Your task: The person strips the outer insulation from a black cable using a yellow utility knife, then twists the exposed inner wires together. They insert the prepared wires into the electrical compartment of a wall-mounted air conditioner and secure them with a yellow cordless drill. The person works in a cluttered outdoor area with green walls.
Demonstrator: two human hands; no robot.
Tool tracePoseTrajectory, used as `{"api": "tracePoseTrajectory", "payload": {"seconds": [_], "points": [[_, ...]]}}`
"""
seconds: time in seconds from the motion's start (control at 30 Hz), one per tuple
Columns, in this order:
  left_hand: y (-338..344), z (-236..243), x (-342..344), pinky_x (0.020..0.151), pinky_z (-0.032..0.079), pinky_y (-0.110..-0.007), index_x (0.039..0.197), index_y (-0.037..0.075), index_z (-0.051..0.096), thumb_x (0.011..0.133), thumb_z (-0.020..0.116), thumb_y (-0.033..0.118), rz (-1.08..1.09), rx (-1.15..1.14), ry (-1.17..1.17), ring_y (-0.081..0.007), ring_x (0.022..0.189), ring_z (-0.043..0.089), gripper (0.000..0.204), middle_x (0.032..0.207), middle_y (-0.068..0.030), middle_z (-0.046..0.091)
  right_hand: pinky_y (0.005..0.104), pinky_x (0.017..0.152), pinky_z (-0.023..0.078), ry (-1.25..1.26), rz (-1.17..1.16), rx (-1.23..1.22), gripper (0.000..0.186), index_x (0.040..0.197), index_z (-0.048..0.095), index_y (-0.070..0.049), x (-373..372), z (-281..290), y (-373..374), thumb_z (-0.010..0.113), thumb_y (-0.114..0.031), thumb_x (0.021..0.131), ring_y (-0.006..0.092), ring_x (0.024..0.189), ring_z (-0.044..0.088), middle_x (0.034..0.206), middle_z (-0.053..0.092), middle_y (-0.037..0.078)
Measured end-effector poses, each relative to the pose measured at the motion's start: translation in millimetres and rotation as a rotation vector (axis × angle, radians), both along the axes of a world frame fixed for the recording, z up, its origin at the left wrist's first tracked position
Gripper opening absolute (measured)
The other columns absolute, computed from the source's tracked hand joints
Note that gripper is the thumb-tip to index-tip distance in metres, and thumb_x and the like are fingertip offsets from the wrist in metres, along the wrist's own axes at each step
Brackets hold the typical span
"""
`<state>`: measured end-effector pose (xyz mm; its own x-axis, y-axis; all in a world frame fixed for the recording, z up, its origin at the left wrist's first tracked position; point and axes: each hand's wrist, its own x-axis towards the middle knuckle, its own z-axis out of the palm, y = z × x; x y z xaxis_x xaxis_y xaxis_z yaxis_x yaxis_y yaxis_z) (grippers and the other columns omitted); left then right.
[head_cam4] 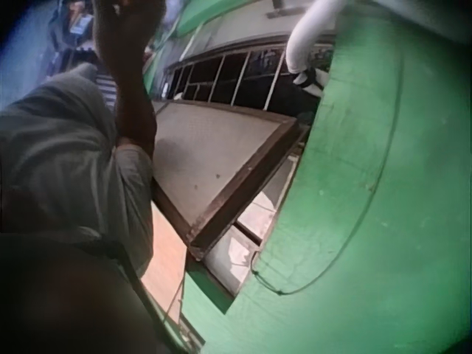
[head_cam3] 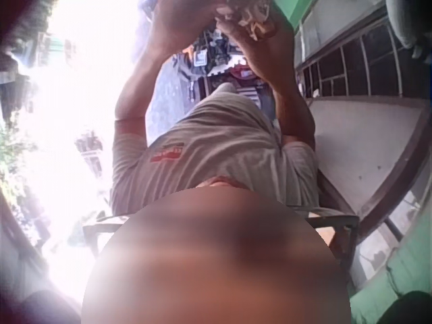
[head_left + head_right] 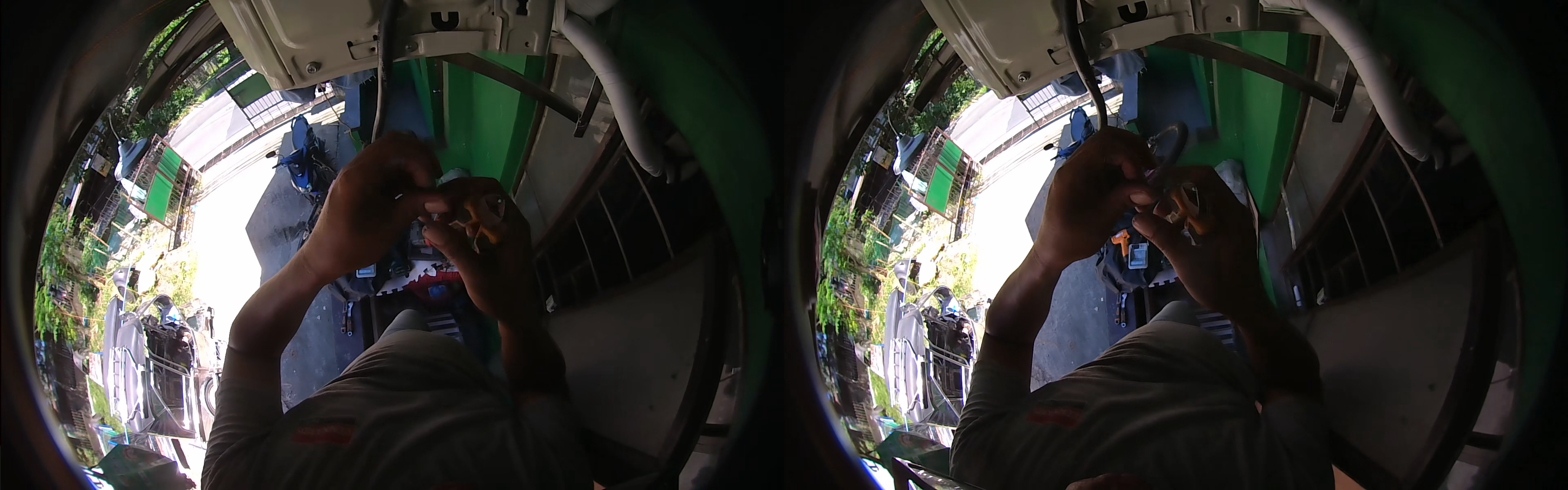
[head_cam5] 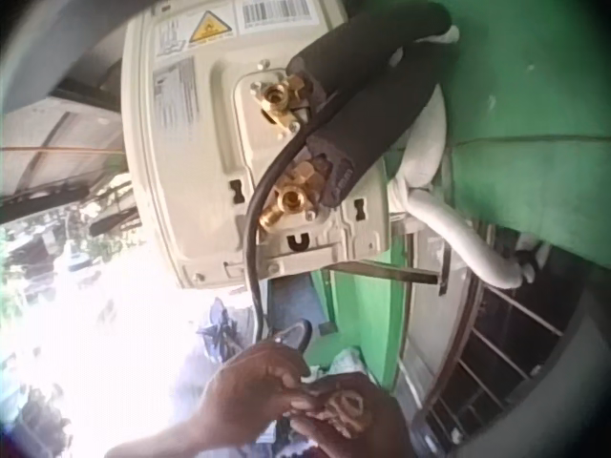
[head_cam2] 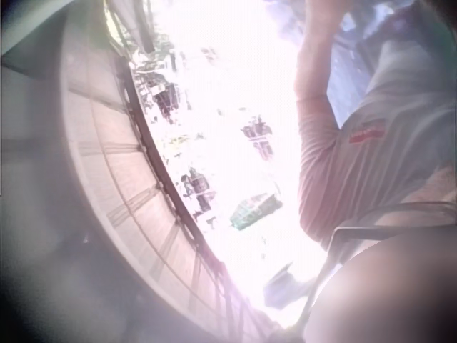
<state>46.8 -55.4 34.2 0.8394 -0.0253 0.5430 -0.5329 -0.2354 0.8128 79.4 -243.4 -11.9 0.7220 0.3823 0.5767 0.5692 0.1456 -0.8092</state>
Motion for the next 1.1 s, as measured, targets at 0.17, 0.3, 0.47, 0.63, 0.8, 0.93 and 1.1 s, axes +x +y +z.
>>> {"api": "tracePoseTrajectory", "payload": {"seconds": [0.17, 0.3, 0.47, 0.63, 0.8, 0.93, 1.1], "points": [[12, -1, -14, 0.111, 0.05, -0.045, 0.104, 0.007, 0.075, 0.079, 0.085, -0.002, 0.096, 0.502, -0.258, -0.0255, 0.102, 0.072, 0.029, 0.103, -0.0078, 0.074, 0.0309, 0.079, 0.051, 0.325, 0.132, 0.035, 0.026, 0.107, 0.072, 0.001, -1, -4, 2, 0.072, -0.024, 0.099, 0.0151, 0.089, 0.069, 0.09, 0.071, 0.005], [21, -18, -33, 0.127, 0.028, -0.054, 0.111, 0.014, 0.079, 0.074, 0.09, 0.007, 0.266, 0.704, -0.382, -0.0235, 0.1, 0.073, 0.04, 0.106, -0.0048, 0.076, 0.0321, 0.079, 0.053, 0.536, 0.301, 0.158, 0.024, 0.103, 0.074, 0.001, 6, -13, 6, 0.068, -0.022, 0.097, 0.0172, 0.085, 0.07, 0.089, 0.072, 0.007], [40, -30, -40, 0.128, 0.026, -0.054, 0.113, 0.017, 0.08, 0.074, 0.093, 0.017, 0.485, 0.805, -0.596, -0.0248, 0.113, 0.069, 0.041, 0.124, -0.0063, 0.071, 0.0338, 0.081, 0.056, 0.85, 0.742, 0.357, 0.024, 0.102, 0.073, 0.002, 2, -23, 18, 0.067, -0.02, 0.097, 0.0203, 0.087, 0.073, 0.093, 0.075, 0.011], [14, -51, -35, 0.12, 0.038, -0.051, 0.132, 0.011, 0.069, 0.088, 0.089, 0.038, 0.619, 0.182, -0.474, -0.0299, 0.13, 0.06, 0.056, 0.158, -0.0162, 0.045, 0.0335, 0.082, 0.057, 0.795, 0.657, 0.252, 0.025, 0.106, 0.072, 0.003, -11, -22, 26, 0.062, -0.02, 0.101, 0.0205, 0.087, 0.074, 0.095, 0.076, 0.012], [0, -88, -47, 0.107, 0.052, -0.042, 0.141, 0.003, 0.058, 0.108, 0.063, 0.049, -0.101, -0.674, 0.078, -0.0278, 0.129, 0.062, 0.058, 0.148, -0.0181, 0.056, 0.0325, 0.081, 0.056, 0.698, 0.644, 0.145, 0.026, 0.109, 0.07, 0.003, -21, -22, 29, 0.061, -0.021, 0.102, 0.018, 0.09, 0.072, 0.095, 0.076, 0.011], [18, -90, -48, 0.098, 0.052, -0.038, 0.122, 0.002, 0.063, 0.112, 0.056, 0.047, -0.178, -0.694, 0.016, -0.0218, 0.111, 0.067, 0.047, 0.121, -0.0138, 0.07, 0.0313, 0.081, 0.055, 0.621, 0.545, -0.016, 0.023, 0.109, 0.069, -0.001, -25, -19, 27, 0.068, -0.023, 0.1, 0.0156, 0.089, 0.07, 0.097, 0.074, 0.011], [49, -66, -54, 0.088, 0.053, -0.035, 0.112, 0.003, 0.062, 0.112, 0.056, 0.047, -0.036, -0.463, -0.158, -0.0209, 0.099, 0.07, 0.044, 0.108, -0.0122, 0.071, 0.0343, 0.072, 0.055, 0.436, 0.596, -0.355, 0.022, 0.118, 0.067, -0.005, -26, -9, 19, 0.073, -0.012, 0.097, 0.0136, 0.089, 0.068, 0.095, 0.069, 0.003]]}}
